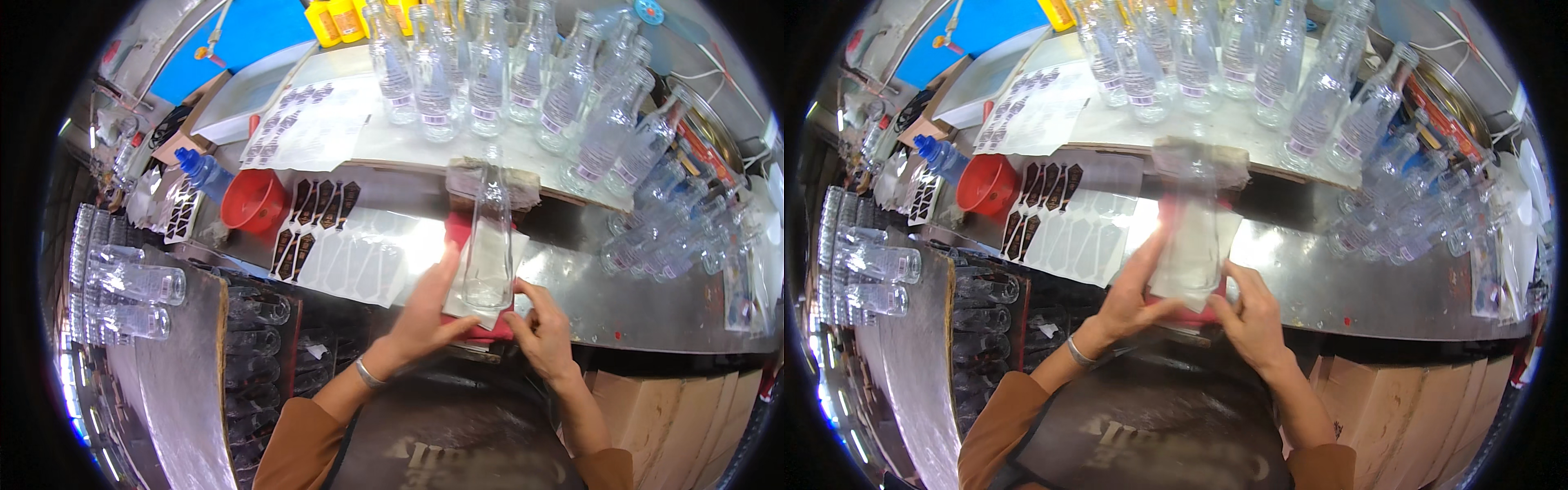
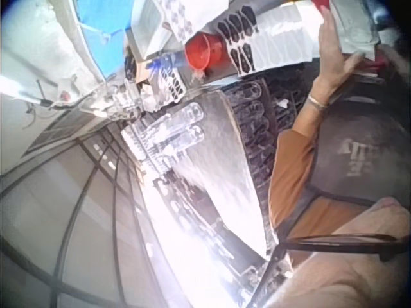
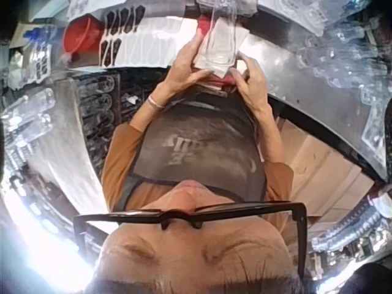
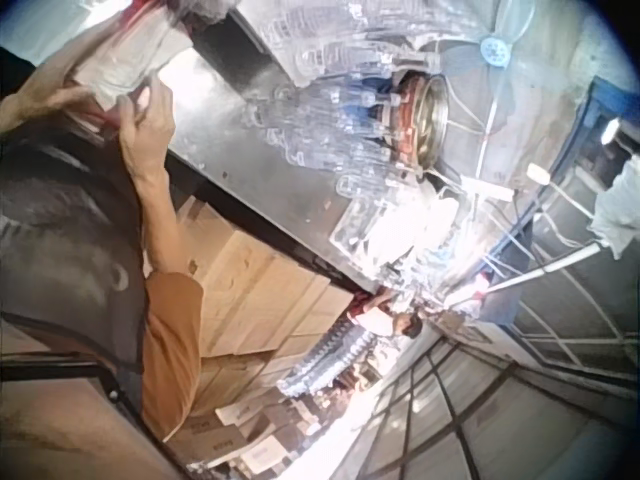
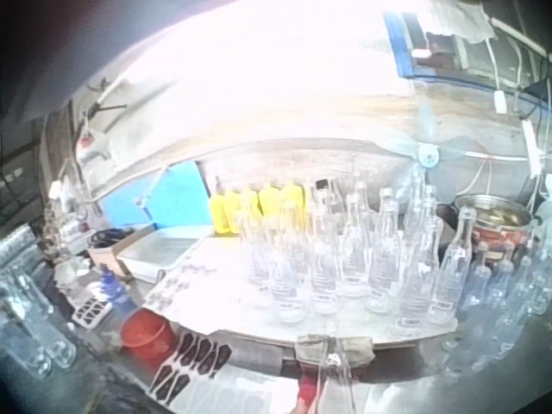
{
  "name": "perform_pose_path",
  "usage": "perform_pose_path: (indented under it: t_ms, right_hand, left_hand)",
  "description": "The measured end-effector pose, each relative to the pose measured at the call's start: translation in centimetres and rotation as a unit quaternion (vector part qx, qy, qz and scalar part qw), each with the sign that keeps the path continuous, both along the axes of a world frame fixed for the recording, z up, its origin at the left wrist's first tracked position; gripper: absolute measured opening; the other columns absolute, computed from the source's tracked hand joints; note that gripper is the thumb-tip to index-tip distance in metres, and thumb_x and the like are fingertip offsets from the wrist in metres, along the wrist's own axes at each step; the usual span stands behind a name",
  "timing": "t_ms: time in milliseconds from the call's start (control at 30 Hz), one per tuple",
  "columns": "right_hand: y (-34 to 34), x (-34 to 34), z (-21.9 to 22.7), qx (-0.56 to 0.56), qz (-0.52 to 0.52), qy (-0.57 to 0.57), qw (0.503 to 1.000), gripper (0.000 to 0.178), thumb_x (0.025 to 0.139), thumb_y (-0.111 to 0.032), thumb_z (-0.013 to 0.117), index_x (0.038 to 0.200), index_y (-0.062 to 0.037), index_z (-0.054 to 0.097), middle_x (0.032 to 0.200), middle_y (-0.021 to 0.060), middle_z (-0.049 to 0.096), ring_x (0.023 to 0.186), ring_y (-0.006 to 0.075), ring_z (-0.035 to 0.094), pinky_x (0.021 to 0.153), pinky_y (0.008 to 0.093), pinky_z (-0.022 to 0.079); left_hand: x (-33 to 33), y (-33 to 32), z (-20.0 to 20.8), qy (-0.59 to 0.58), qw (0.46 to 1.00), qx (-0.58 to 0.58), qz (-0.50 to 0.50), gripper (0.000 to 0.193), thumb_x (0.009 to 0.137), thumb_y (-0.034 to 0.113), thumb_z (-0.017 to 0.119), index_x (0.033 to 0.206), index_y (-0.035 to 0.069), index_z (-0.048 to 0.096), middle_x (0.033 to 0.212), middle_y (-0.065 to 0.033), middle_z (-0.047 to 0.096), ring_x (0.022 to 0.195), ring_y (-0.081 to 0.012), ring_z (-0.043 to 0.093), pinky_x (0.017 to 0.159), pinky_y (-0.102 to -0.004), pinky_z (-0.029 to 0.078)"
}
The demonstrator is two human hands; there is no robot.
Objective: The person repeatedly picks clear plastic bottles, places each into a clear plastic sleeve, and applies a printed label to the sleeve using a handheld applicator. The labeled bottles are set aside on the counter. The process is repeated for multiple bottles in a continuous sequence.
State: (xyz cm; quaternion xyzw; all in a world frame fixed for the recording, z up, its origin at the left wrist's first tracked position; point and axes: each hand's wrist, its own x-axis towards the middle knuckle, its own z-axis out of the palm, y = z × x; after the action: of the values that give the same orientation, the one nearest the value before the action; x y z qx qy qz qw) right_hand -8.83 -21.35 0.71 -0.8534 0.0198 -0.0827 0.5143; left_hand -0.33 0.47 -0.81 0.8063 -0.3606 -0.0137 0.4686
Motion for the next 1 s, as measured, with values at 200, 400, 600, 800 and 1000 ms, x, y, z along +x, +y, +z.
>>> perform_pose_path:
  t_ms: [200, 400, 600, 800, 1000]
  right_hand:
    - [-2.7, -0.9, -0.9, 0.069, -0.054, 0.019, 0.996, 0.04, 0.09, -0.005, 0.069, 0.129, 0.0015, 0.06, 0.105, 0.0092, 0.073, 0.051, 0.0049, 0.045, 0.053, 0.0241, 0.041]
    - [-3.2, -1.4, -1.1, 0.044, -0.07, 0.014, 0.996, 0.033, 0.091, -0.004, 0.068, 0.123, 0.0028, 0.064, 0.097, 0.0076, 0.073, 0.054, 0.0036, 0.046, 0.053, 0.0223, 0.04]
    - [-4.8, -1.7, -1.3, 0.046, -0.071, 0.045, 0.995, 0.027, 0.096, -0.005, 0.062, 0.122, 0.003, 0.065, 0.097, 0.0065, 0.073, 0.063, 0.002, 0.05, 0.058, 0.0191, 0.041]
    - [-4.6, -1.9, -0.5, 0.019, -0.056, 0.014, 0.998, 0.026, 0.097, -0.006, 0.063, 0.121, 0.0037, 0.065, 0.096, 0.007, 0.073, 0.067, 0.0025, 0.052, 0.06, 0.0192, 0.041]
    - [-4.1, -1.5, -1.9, 0.043, -0.087, -0.021, 0.995, 0.025, 0.091, -0.006, 0.07, 0.115, 0.0013, 0.069, 0.087, 0.0062, 0.072, 0.059, 0.0069, 0.053, 0.056, 0.0242, 0.045]
  left_hand:
    - [7.1, 10.5, -3.9, -0.12, 0.892, 0.279, 0.335, 0.077, 0.093, 0.034, 0.067, 0.15, -0.007, 0.036, 0.146, -0.0283, 0.048, 0.137, -0.0413, 0.044, 0.115, -0.0516, 0.031]
    - [2.8, 10.5, -2.3, -0.058, 0.861, 0.409, 0.298, 0.079, 0.089, 0.039, 0.068, 0.149, -0.004, 0.039, 0.136, -0.0239, 0.055, 0.134, -0.0394, 0.047, 0.115, -0.057, 0.027]
    - [4.2, 14.6, -1.9, -0.092, 0.841, 0.41, 0.341, 0.062, 0.092, 0.029, 0.067, 0.14, -0.005, 0.048, 0.131, -0.0255, 0.059, 0.127, -0.0409, 0.052, 0.112, -0.0531, 0.034]
    - [1.8, 10.6, -3.5, -0.148, 0.939, 0.261, 0.168, 0.059, 0.087, 0.015, 0.072, 0.138, -0.004, 0.05, 0.133, -0.0253, 0.058, 0.127, -0.0419, 0.054, 0.108, -0.0477, 0.043]
    - [-0.6, 11.5, -1.8, -0.136, 0.937, 0.293, 0.13, 0.076, 0.084, 0.032, 0.077, 0.146, 0.0, 0.045, 0.148, -0.0211, 0.047, 0.138, -0.0386, 0.044, 0.115, -0.0558, 0.03]
